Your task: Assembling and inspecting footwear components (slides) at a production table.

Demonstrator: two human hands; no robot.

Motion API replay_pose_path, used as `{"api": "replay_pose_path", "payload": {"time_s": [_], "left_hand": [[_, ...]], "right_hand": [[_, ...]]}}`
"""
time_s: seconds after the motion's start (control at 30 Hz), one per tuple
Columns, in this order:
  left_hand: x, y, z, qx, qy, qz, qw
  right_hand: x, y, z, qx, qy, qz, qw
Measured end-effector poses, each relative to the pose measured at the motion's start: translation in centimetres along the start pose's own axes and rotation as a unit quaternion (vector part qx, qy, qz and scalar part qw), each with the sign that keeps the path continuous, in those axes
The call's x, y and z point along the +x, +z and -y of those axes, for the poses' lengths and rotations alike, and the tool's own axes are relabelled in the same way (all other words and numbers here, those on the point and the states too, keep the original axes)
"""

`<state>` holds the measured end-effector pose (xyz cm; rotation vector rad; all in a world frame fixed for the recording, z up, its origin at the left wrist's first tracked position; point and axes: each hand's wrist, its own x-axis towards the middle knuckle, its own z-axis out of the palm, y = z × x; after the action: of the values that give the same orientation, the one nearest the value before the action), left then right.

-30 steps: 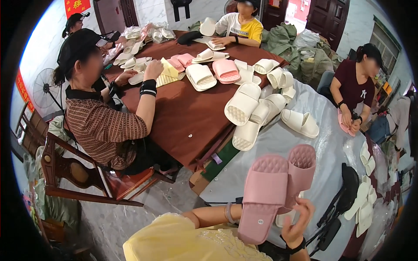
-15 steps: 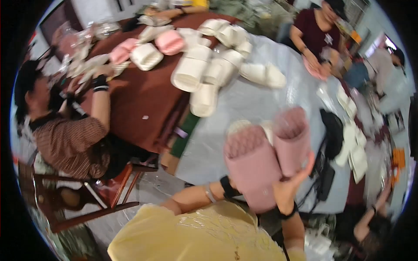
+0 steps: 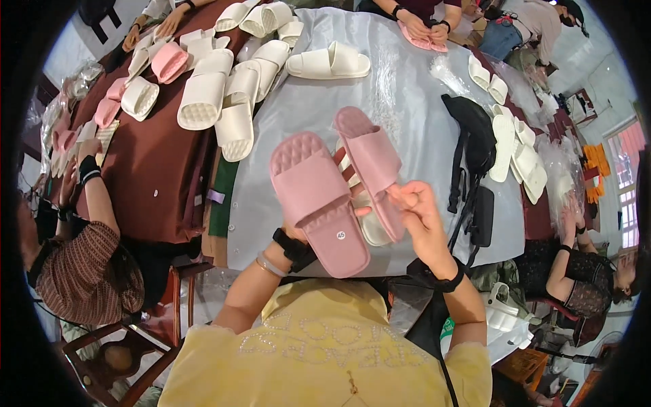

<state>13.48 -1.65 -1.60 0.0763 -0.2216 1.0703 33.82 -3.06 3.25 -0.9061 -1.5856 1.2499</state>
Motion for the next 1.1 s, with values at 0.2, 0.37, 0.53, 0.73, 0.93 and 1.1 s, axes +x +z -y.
{"api": "replay_pose_path", "payload": {"time_s": [0.2, 0.37, 0.53, 0.73, 0.93, 1.1], "left_hand": [[-1.3, -3.4, -0.4, 0.181, 0.026, -0.070, 0.981], [-1.1, -3.0, 1.5, 0.403, 0.087, -0.062, 0.909], [-1.0, 0.7, 2.2, 0.527, 0.079, -0.093, 0.841], [-0.1, 2.8, 1.1, 0.100, 0.019, -0.110, 0.989], [-2.5, 3.5, -2.1, 0.581, 0.158, -0.081, 0.794], [-4.6, 7.4, -1.3, 0.910, 0.115, -0.069, 0.391]], "right_hand": [[0.2, 1.1, -1.4, 0.230, 0.144, 0.049, 0.961], [-0.1, 3.8, -1.1, -0.250, -0.045, -0.034, 0.967], [1.8, 1.4, -0.2, -0.160, -0.030, -0.108, 0.981], [3.1, 0.8, 0.1, -0.220, -0.135, -0.141, 0.956], [2.5, 0.8, -0.1, -0.284, -0.140, -0.048, 0.947], [2.0, 1.9, 0.4, -0.388, -0.237, 0.042, 0.890]]}}
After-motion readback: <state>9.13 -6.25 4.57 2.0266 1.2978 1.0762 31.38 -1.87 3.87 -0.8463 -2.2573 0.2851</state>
